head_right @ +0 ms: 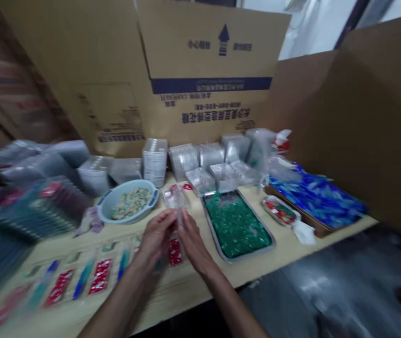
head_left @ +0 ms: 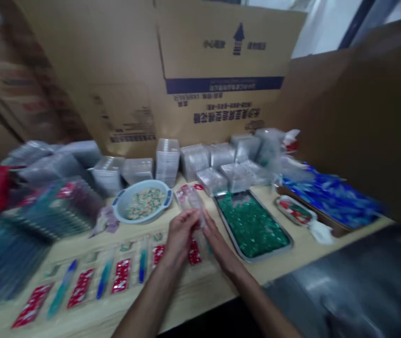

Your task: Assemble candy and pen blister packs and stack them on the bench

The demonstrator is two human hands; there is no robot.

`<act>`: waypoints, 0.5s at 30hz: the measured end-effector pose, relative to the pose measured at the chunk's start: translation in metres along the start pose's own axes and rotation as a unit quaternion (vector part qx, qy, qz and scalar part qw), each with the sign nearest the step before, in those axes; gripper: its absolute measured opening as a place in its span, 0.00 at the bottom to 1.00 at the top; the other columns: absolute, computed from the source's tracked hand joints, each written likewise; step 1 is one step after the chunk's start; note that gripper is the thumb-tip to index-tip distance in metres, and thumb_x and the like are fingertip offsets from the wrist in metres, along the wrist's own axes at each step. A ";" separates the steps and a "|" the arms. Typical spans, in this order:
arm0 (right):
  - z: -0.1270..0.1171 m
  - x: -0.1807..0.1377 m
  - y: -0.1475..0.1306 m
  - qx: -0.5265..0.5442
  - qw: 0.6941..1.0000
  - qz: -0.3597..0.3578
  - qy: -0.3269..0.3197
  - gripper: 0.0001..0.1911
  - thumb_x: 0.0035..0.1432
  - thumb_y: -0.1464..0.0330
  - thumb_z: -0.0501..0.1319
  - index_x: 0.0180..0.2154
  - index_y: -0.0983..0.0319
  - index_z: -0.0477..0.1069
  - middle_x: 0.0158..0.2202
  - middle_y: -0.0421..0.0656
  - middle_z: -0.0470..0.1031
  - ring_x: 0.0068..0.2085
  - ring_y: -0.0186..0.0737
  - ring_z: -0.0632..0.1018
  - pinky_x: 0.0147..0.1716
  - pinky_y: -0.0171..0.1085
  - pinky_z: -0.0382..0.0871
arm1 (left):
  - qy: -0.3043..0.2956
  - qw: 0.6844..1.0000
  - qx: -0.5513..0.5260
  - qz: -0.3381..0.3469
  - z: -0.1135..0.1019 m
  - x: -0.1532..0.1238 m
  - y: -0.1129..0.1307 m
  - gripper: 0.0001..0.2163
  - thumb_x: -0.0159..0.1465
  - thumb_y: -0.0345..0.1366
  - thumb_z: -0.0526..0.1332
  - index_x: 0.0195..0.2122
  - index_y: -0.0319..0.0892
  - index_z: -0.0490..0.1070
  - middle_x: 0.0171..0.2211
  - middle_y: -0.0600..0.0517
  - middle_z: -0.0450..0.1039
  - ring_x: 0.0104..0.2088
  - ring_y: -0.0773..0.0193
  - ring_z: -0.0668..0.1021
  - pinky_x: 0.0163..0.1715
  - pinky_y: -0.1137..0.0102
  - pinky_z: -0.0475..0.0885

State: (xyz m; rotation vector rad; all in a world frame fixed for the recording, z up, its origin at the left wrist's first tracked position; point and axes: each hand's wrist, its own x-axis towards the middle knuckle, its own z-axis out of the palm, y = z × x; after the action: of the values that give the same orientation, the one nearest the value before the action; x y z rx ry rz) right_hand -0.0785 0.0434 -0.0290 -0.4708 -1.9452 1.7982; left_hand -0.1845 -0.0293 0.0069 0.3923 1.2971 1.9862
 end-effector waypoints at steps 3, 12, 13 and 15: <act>-0.004 0.001 -0.005 -0.034 0.999 0.002 -0.012 0.46 0.62 0.36 0.48 0.73 0.51 0.45 0.75 0.38 0.45 0.74 0.44 0.45 0.73 0.49 0.36 | 0.017 0.999 -0.035 -0.033 0.004 0.005 -0.002 0.23 0.39 0.42 0.81 0.34 0.37 0.82 0.29 0.51 0.79 0.27 0.70 0.74 0.31 0.76 0.70; -0.007 0.000 0.005 -0.069 0.998 0.004 0.013 0.44 0.62 0.37 0.49 0.72 0.51 0.50 0.74 0.41 0.51 0.74 0.46 0.49 0.72 0.52 0.39 | 0.037 0.999 -0.010 -0.003 0.003 0.006 -0.014 0.19 0.43 0.42 0.78 0.34 0.38 0.82 0.27 0.52 0.77 0.28 0.70 0.74 0.32 0.75 0.68; -0.006 0.000 0.006 -0.072 0.997 -0.003 0.018 0.44 0.62 0.38 0.50 0.72 0.51 0.52 0.73 0.41 0.52 0.73 0.47 0.50 0.72 0.52 0.39 | 0.032 0.999 0.001 -0.001 0.003 0.006 -0.014 0.18 0.45 0.43 0.78 0.33 0.37 0.82 0.26 0.53 0.76 0.27 0.70 0.72 0.30 0.75 0.67; -0.002 0.001 0.009 -0.057 0.998 -0.009 0.030 0.43 0.62 0.39 0.53 0.71 0.52 0.55 0.72 0.42 0.54 0.73 0.49 0.53 0.72 0.53 0.40 | 0.012 1.000 0.020 -0.001 0.001 0.007 -0.012 0.16 0.47 0.43 0.76 0.32 0.36 0.80 0.23 0.54 0.72 0.24 0.72 0.68 0.27 0.76 0.63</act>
State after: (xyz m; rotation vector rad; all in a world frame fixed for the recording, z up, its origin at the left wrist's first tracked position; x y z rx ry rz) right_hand -0.0783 0.0467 -0.0375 -0.5357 -2.0110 1.6490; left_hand -0.1835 -0.0209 -0.0044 0.3866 1.3534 1.9720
